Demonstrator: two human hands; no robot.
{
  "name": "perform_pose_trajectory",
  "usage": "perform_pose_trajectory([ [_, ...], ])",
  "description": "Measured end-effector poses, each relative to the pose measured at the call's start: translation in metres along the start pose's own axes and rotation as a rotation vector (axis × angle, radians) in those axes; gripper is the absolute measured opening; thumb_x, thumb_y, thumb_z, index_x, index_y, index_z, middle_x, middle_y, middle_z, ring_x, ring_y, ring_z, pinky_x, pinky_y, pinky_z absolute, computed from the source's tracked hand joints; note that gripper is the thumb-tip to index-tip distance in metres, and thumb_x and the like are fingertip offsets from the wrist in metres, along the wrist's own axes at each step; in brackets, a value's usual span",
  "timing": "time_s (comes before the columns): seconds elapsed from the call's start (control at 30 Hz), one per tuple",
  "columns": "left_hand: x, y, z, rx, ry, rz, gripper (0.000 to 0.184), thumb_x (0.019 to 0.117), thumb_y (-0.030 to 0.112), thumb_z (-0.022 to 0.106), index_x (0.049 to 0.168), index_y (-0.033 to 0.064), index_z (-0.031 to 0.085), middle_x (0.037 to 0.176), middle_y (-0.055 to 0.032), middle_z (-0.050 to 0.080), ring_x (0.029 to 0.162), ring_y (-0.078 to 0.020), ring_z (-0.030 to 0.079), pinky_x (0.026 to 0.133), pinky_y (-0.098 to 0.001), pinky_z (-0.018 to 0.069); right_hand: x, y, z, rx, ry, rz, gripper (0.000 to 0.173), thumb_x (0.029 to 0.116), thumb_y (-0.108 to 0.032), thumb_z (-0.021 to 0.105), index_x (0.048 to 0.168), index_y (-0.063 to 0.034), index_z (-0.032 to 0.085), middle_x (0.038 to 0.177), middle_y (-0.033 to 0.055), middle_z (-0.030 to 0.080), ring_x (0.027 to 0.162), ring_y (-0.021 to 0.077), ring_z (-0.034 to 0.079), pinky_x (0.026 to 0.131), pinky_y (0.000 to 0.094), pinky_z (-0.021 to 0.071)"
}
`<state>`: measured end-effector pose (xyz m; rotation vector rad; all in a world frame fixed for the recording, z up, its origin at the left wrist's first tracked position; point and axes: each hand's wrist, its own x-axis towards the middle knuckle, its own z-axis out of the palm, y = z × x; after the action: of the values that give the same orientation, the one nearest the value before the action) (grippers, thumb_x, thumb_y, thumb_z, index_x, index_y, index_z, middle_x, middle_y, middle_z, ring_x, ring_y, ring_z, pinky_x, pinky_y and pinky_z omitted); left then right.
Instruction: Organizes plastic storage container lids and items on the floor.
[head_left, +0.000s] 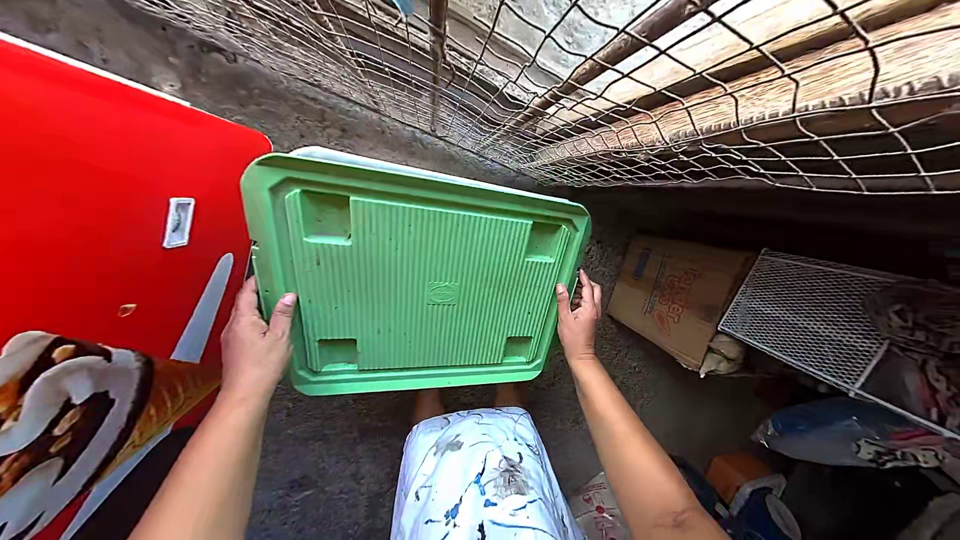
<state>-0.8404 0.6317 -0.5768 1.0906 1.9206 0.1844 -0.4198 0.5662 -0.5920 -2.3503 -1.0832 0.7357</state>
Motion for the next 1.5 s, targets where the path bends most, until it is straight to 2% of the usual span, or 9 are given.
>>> perform_pose_trajectory([
  [0.17, 0.007, 0.031, -0.001, 0.122, 0.001, -0.012, 0.053, 0.1088, 0.03, 0.05, 0.152, 0.0018, 0.039, 0.138, -0.036, 0.052, 0.13, -0.0536, 0.051, 0.106, -0.0723, 0.0359, 0.023, 0.003, 0.008, 0.187, -0.106, 0.246, 0.057, 0.1029, -0.023, 0.06, 0.151, 0.0, 0.041, 0.145, 0.0244, 0.049, 0.127, 0.0283, 0.055, 0.106, 0.0413, 0.0473],
  [0.33, 0.043, 0.008, -0.014, 0.09, -0.122, -0.04, 0.056, 0.1057, 0.031, 0.057, 0.154, 0.0055, 0.041, 0.143, -0.0356, 0.048, 0.13, -0.0544, 0.048, 0.104, -0.074, 0.0355, 0.026, 0.009, 0.013, 0.565, -0.226, 0.363, 0.064, 0.1059, -0.025, 0.053, 0.16, -0.009, 0.021, 0.143, 0.0206, 0.049, 0.119, 0.0211, 0.062, 0.098, 0.0372, 0.0544],
  [0.47, 0.04, 0.025, -0.014, -0.096, -0.123, -0.14, 0.057, 0.1014, 0.014, 0.064, 0.152, 0.0026, 0.04, 0.136, -0.0306, 0.056, 0.122, -0.0414, 0.058, 0.104, -0.0604, 0.0424, 0.026, 0.029, 0.021, 0.602, -0.238, 0.372, 0.048, 0.1058, -0.016, 0.055, 0.147, 0.003, 0.042, 0.123, 0.0188, 0.064, 0.101, 0.0155, 0.068, 0.09, 0.0297, 0.0578],
  [0.6, 0.036, 0.004, -0.011, -0.212, -0.114, -0.117, 0.057, 0.0972, 0.013, 0.069, 0.148, 0.0022, 0.045, 0.133, -0.0262, 0.058, 0.115, -0.0321, 0.06, 0.1, -0.0516, 0.0468, 0.027, 0.039, 0.014, 0.631, -0.23, 0.414, 0.053, 0.1037, -0.013, 0.058, 0.149, 0.0036, 0.038, 0.134, 0.0205, 0.057, 0.114, 0.0167, 0.063, 0.098, 0.0294, 0.0538],
  [0.73, 0.042, -0.027, -0.008, -0.343, -0.172, -0.224, 0.073, 0.106, 0.059, 0.023, 0.156, 0.0072, 0.034, 0.152, -0.0194, 0.046, 0.137, -0.0289, 0.047, 0.112, -0.0501, 0.0369, 0.035, 0.048, 0.012, 0.631, -0.291, 0.625, 0.07, 0.1081, -0.058, 0.017, 0.162, -0.0127, 0.024, 0.162, 0.0159, 0.035, 0.145, 0.0267, 0.041, 0.113, 0.0455, 0.0387],
  [0.93, 0.053, -0.013, 0.002, -0.353, -0.171, -0.436, 0.087, 0.0981, 0.076, 0.009, 0.152, 0.0148, 0.041, 0.144, -0.0176, 0.053, 0.13, -0.028, 0.054, 0.106, -0.0549, 0.044, 0.031, 0.041, 0.035, 0.747, -0.294, 0.741, 0.07, 0.1087, -0.054, 0.004, 0.135, -0.0114, 0.052, 0.105, 0.0107, 0.07, 0.095, 0.0185, 0.069, 0.08, 0.038, 0.0592],
  [1.1, 0.063, -0.028, -0.009, -0.356, 0.006, -0.165, 0.059, 0.1042, 0.052, 0.046, 0.13, -0.0012, 0.049, 0.12, -0.0111, 0.057, 0.107, -0.0114, 0.057, 0.097, -0.0361, 0.0474, 0.019, 0.052, 0.02, 0.643, -0.237, 0.522, 0.073, 0.1086, -0.056, 0.017, 0.149, 0.001, 0.038, 0.139, 0.017, 0.055, 0.123, 0.0178, 0.058, 0.102, 0.0345, 0.0501],
  [1.17, 0.06, -0.009, -0.011, -0.33, -0.026, -0.101, 0.05, 0.1015, 0.034, 0.059, 0.133, -0.0014, 0.045, 0.117, -0.0106, 0.057, 0.104, -0.0096, 0.057, 0.095, -0.0326, 0.0482, 0.011, 0.049, 0.011, 0.584, -0.238, 0.443, 0.053, 0.1082, -0.039, 0.038, 0.141, 0.0039, 0.037, 0.124, 0.0128, 0.058, 0.11, 0.0109, 0.062, 0.094, 0.027, 0.053],
  [1.5, 0.049, 0.024, -0.008, 0.048, -0.017, -0.09, 0.05, 0.101, 0.037, 0.065, 0.138, 0.0034, 0.058, 0.121, -0.0291, 0.066, 0.115, -0.0459, 0.063, 0.1, -0.0703, 0.0421, 0.005, 0.01, 0.012, 0.477, -0.125, 0.469, 0.034, 0.1023, -0.009, 0.061, 0.13, 0.0094, 0.057, 0.102, 0.0116, 0.071, 0.089, 0.006, 0.069, 0.085, 0.0217, 0.0569],
])
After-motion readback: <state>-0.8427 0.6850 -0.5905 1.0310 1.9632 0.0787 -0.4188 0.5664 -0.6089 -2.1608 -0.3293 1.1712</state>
